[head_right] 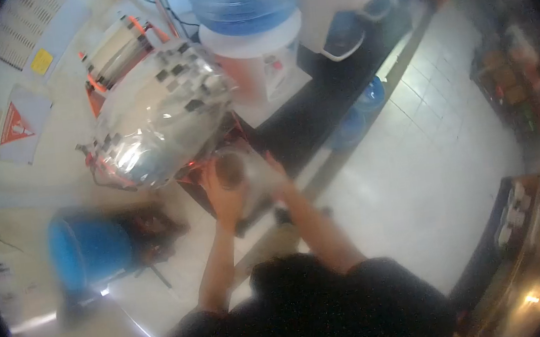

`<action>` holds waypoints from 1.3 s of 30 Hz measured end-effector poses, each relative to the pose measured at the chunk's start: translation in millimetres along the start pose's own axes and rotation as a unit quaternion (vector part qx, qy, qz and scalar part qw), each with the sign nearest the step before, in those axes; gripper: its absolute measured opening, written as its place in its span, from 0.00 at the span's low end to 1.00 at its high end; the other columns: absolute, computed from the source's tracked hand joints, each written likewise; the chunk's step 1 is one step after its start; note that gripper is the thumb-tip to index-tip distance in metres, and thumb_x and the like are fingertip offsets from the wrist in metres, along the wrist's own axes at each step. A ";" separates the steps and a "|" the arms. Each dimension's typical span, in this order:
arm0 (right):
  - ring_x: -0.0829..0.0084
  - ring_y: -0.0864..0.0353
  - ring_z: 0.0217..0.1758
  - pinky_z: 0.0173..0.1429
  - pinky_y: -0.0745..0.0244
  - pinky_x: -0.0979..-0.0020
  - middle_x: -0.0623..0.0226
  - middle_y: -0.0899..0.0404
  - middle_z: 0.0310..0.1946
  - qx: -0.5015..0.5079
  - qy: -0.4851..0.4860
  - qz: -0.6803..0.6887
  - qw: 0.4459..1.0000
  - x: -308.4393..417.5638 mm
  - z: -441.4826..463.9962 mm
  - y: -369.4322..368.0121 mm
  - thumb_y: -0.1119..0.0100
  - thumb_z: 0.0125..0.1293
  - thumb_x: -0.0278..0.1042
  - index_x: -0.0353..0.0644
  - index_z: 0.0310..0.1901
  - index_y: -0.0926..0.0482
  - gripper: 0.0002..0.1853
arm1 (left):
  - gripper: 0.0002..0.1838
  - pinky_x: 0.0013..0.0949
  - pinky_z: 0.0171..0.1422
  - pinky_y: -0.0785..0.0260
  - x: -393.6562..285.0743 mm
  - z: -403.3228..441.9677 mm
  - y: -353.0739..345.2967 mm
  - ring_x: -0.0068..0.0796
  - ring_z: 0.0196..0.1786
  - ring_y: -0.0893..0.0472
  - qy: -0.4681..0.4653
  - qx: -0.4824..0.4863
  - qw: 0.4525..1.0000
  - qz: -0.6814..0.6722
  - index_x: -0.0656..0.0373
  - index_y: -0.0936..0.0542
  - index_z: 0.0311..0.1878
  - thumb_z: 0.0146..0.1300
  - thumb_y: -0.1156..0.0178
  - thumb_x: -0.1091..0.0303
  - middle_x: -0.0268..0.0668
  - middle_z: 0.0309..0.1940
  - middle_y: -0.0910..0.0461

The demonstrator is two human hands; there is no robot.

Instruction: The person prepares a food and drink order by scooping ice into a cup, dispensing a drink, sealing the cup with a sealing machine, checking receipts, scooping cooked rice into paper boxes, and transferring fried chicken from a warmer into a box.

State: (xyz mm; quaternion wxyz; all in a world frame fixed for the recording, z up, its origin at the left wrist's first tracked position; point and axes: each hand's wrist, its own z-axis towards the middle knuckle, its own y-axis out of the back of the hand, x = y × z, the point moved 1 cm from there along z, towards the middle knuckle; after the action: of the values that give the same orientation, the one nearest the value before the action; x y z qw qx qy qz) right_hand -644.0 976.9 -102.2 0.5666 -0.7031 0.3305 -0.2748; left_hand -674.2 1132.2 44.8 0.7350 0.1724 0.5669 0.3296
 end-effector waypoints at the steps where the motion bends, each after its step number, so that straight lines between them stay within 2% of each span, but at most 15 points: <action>1: 0.60 0.33 0.73 0.79 0.44 0.52 0.60 0.31 0.71 0.021 -0.036 0.017 0.999 4.2 -7.7 15.9 0.55 0.75 0.67 0.39 0.73 0.36 0.40 | 0.53 0.50 0.76 0.41 -10.6 0.6 4.9 0.54 0.73 0.35 -0.008 0.011 1.000 -0.003 0.62 0.37 0.73 0.43 0.19 0.66 0.52 0.68 0.34; 2: 0.60 0.33 0.73 0.79 0.44 0.52 0.60 0.31 0.71 0.022 -0.020 0.017 0.999 12.6 -22.2 14.9 0.55 0.75 0.67 0.39 0.73 0.36 0.40 | 0.52 0.49 0.75 0.40 -24.7 3.8 9.7 0.54 0.71 0.33 -0.018 0.008 1.000 -0.021 0.63 0.36 0.72 0.42 0.19 0.67 0.52 0.67 0.33; 4: 0.58 0.29 0.72 0.76 0.36 0.52 0.57 0.32 0.71 -0.166 0.131 -0.230 0.950 23.5 -68.1 -0.1 0.60 0.77 0.64 0.42 0.74 0.37 0.37 | 0.56 0.45 0.73 0.36 -56.5 4.0 18.0 0.47 0.69 0.30 -0.054 -0.004 0.997 -0.055 0.64 0.38 0.73 0.39 0.18 0.70 0.49 0.65 0.30; 7: 0.61 0.31 0.73 0.74 0.34 0.57 0.53 0.36 0.73 -0.147 0.279 -0.326 0.891 34.5 -169.7 -54.8 0.43 0.74 0.54 0.40 0.77 0.42 0.39 | 0.62 0.42 0.73 0.36 -129.0 -8.4 18.7 0.41 0.67 0.27 -0.076 0.064 0.960 -0.263 0.65 0.45 0.75 0.37 0.17 0.72 0.46 0.64 0.29; 11: 0.60 0.32 0.74 0.74 0.34 0.59 0.55 0.37 0.74 -0.118 0.449 -0.465 0.754 29.2 -331.8 -175.3 0.35 0.70 0.46 0.40 0.77 0.43 0.41 | 0.67 0.40 0.72 0.34 -237.4 -57.5 -9.4 0.37 0.65 0.26 -0.189 0.233 0.908 -0.293 0.65 0.48 0.77 0.34 0.14 0.70 0.43 0.64 0.28; 13: 0.57 0.32 0.74 0.75 0.34 0.57 0.56 0.37 0.74 -0.193 0.488 -0.665 0.531 21.0 -416.5 -197.4 0.31 0.65 0.39 0.45 0.78 0.42 0.43 | 0.66 0.38 0.70 0.31 -279.8 -104.5 -48.3 0.37 0.63 0.24 -0.181 0.317 0.864 -0.347 0.62 0.45 0.77 0.33 0.13 0.69 0.43 0.63 0.26; 15: 0.55 0.32 0.74 0.74 0.34 0.58 0.56 0.36 0.74 -0.292 0.450 -0.778 0.327 8.8 -506.2 -195.5 0.30 0.62 0.34 0.50 0.76 0.37 0.41 | 0.66 0.37 0.66 0.27 -353.2 -164.8 -68.1 0.36 0.60 0.21 -0.090 0.459 0.750 -0.468 0.61 0.46 0.78 0.35 0.14 0.70 0.43 0.61 0.24; 17: 0.51 0.32 0.73 0.73 0.34 0.57 0.54 0.36 0.73 -0.377 0.443 -0.765 0.275 -13.8 -590.5 -175.0 0.30 0.59 0.31 0.52 0.74 0.34 0.40 | 0.65 0.35 0.61 0.24 -403.4 -225.9 -97.0 0.36 0.57 0.20 -0.267 0.485 0.764 -0.331 0.62 0.48 0.78 0.38 0.15 0.73 0.44 0.59 0.23; 18: 0.51 0.32 0.72 0.72 0.34 0.57 0.55 0.35 0.73 -0.411 0.469 -0.747 0.232 -26.1 -628.5 -150.3 0.31 0.59 0.30 0.51 0.73 0.33 0.39 | 0.65 0.35 0.61 0.24 -424.8 -261.6 -109.2 0.36 0.57 0.20 -0.301 0.512 0.727 -0.346 0.62 0.48 0.78 0.38 0.15 0.73 0.44 0.59 0.23; 25: 0.56 0.29 0.71 0.71 0.30 0.59 0.59 0.31 0.71 -0.606 0.487 -0.572 0.263 -128.7 -860.6 -71.8 0.35 0.58 0.25 0.44 0.70 0.31 0.36 | 0.61 0.37 0.62 0.27 -556.1 -503.3 -147.2 0.37 0.55 0.20 -0.308 0.682 0.598 -0.288 0.63 0.47 0.78 0.42 0.19 0.74 0.46 0.54 0.22; 27: 0.60 0.27 0.70 0.69 0.27 0.62 0.61 0.28 0.69 -0.634 0.488 -0.505 0.323 -143.5 -929.8 -50.8 0.36 0.58 0.24 0.43 0.69 0.29 0.34 | 0.60 0.37 0.61 0.27 -589.0 -568.9 -170.8 0.37 0.54 0.19 -0.286 0.719 0.573 -0.270 0.63 0.47 0.78 0.42 0.20 0.74 0.46 0.53 0.21; 28: 0.61 0.24 0.67 0.66 0.24 0.63 0.63 0.27 0.68 -0.648 0.499 -0.506 0.274 -148.0 -953.1 -34.9 0.36 0.59 0.25 0.44 0.68 0.28 0.33 | 0.60 0.38 0.61 0.27 -605.1 -592.1 -183.9 0.37 0.54 0.19 -0.306 0.731 0.553 -0.259 0.63 0.47 0.78 0.43 0.20 0.74 0.46 0.52 0.20; 31: 0.60 0.22 0.65 0.64 0.23 0.63 0.64 0.25 0.67 -0.680 0.505 -0.457 0.273 -160.9 -1042.4 -8.4 0.35 0.60 0.26 0.46 0.68 0.28 0.32 | 0.59 0.38 0.62 0.28 -662.5 -681.5 -219.5 0.37 0.52 0.18 -0.355 0.747 0.514 -0.230 0.63 0.46 0.77 0.44 0.19 0.71 0.45 0.49 0.18; 34: 0.61 0.19 0.60 0.60 0.20 0.63 0.65 0.20 0.60 -0.711 0.556 -0.391 0.179 -174.7 -1131.1 23.2 0.33 0.61 0.28 0.47 0.64 0.23 0.27 | 0.59 0.39 0.62 0.27 -726.8 -775.9 -242.7 0.37 0.52 0.17 -0.337 0.792 0.472 -0.188 0.64 0.45 0.77 0.43 0.18 0.68 0.46 0.49 0.18; 39: 0.60 0.16 0.55 0.57 0.19 0.65 0.65 0.16 0.53 -0.810 0.526 -0.254 0.061 -234.1 -1304.3 55.1 0.33 0.61 0.26 0.47 0.58 0.19 0.22 | 0.59 0.40 0.60 0.25 -831.7 -976.8 -297.3 0.39 0.54 0.17 -0.392 0.845 0.315 -0.180 0.62 0.45 0.76 0.43 0.18 0.66 0.47 0.51 0.18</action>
State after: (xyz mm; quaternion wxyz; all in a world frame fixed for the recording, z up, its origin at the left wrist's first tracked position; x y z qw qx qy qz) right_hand -1792.4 348.7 111.1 -0.7784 -0.4407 0.3620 -0.2623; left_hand -1629.6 234.1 166.1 0.3676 0.7030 0.1999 -0.5750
